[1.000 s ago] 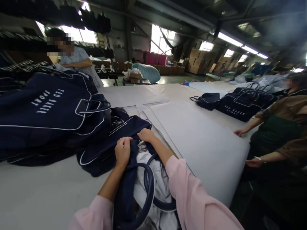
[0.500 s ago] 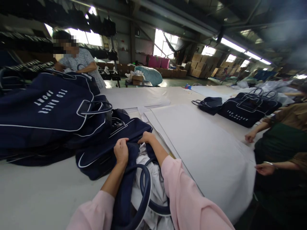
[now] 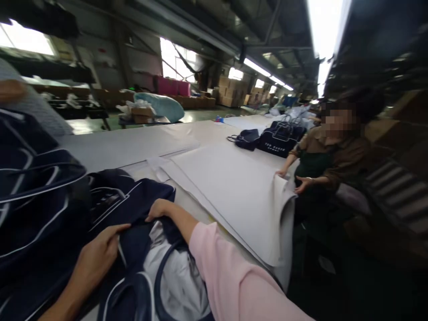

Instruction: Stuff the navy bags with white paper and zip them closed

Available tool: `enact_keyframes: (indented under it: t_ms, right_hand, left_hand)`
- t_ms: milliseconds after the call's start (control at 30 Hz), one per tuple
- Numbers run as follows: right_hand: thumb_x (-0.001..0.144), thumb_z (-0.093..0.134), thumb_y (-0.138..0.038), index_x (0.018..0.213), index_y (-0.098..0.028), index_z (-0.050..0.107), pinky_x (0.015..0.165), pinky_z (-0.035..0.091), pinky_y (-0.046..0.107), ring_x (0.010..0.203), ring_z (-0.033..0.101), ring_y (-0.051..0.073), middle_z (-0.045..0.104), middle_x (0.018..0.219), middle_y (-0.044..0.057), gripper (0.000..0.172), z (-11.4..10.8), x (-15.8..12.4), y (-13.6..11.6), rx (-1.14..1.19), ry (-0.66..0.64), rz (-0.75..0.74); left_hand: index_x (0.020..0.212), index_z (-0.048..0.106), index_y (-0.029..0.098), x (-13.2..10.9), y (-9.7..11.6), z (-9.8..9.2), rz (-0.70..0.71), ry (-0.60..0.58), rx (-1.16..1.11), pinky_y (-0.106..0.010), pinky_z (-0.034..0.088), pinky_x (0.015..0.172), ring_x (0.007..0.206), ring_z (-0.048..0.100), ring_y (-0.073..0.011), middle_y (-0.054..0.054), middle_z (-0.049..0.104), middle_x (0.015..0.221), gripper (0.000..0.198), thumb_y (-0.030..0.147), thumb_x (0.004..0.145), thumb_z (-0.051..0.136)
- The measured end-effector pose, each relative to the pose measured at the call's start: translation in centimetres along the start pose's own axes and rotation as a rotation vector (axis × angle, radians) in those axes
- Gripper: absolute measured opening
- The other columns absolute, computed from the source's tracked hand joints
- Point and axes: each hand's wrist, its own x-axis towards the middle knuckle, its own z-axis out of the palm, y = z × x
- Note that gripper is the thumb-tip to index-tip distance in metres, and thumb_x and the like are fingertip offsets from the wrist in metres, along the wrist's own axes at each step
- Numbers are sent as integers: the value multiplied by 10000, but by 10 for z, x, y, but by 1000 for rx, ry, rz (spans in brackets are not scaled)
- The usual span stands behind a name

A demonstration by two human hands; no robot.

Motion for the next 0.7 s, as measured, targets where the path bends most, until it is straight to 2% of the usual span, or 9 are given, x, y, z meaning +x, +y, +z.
enact_keyframes:
  t_ms: [100,200,300,367,433,467,567,633,700]
  right_hand:
    - [594,848,-213,471,-171,587,619,473,199,707,640,166,615,546,-14,292,-4,3,1,-4,-53,29]
    - [632,833,-192,499,-176,552,544,397,202,595,542,133,499,478,-52,312,3,3,6,118,0,-13]
    - [635,842,-202,619,-175,596,558,353,191,582,478,92,489,530,-80,248,15,-5,14,453,136,-53]
    - [630,854,-273,679,-170,607,581,358,184,594,469,75,514,594,-80,272,23,-22,18,756,173,-113]
    - [616,855,-386,732,-172,621,611,387,194,623,493,81,554,665,-63,338,30,-55,17,980,184,-236]
    - [610,847,-437,746,-173,627,629,405,207,645,511,93,575,697,-48,370,32,-77,14,1022,195,-313]
    - [700,782,-485,739,-171,655,687,437,253,714,552,128,611,762,3,341,32,-154,-2,895,344,-521]
    - [771,743,-443,711,-175,661,721,452,279,735,570,141,616,769,25,287,26,-199,-12,796,436,-635]
    - [810,726,-380,722,-180,677,728,465,291,758,588,151,629,788,41,224,19,-227,-15,783,447,-654]
  left_hand:
    - [868,733,318,5,17,12,9,-47,-143,-471,431,1078,1061,645,-299,33,726,1027,451,311,535,429]
    - [855,731,319,-1,25,15,-164,-9,-183,-479,508,964,974,669,-316,25,736,966,368,367,622,450]
    - [859,718,271,-7,29,13,-221,-9,-162,-390,549,759,845,678,-289,2,737,899,371,354,635,435]
    - [882,701,256,-9,30,13,-227,-8,-136,-340,495,568,635,624,-247,10,718,779,411,313,611,397]
    - [899,687,270,-11,30,13,-238,20,-114,-322,420,469,493,519,-222,34,668,651,437,295,609,362]
    - [887,686,276,-13,32,14,-219,44,-109,-324,421,476,493,511,-223,38,655,635,427,294,617,356]
    - [800,689,252,-23,42,13,-36,125,-158,-369,516,698,752,635,-255,8,697,787,354,287,649,371]
    - [772,679,228,-29,56,10,124,155,-223,-375,504,876,904,648,-250,-17,703,889,326,257,670,371]
    - [773,669,212,-32,71,7,230,171,-267,-352,486,933,940,644,-225,-27,697,901,323,218,686,359]
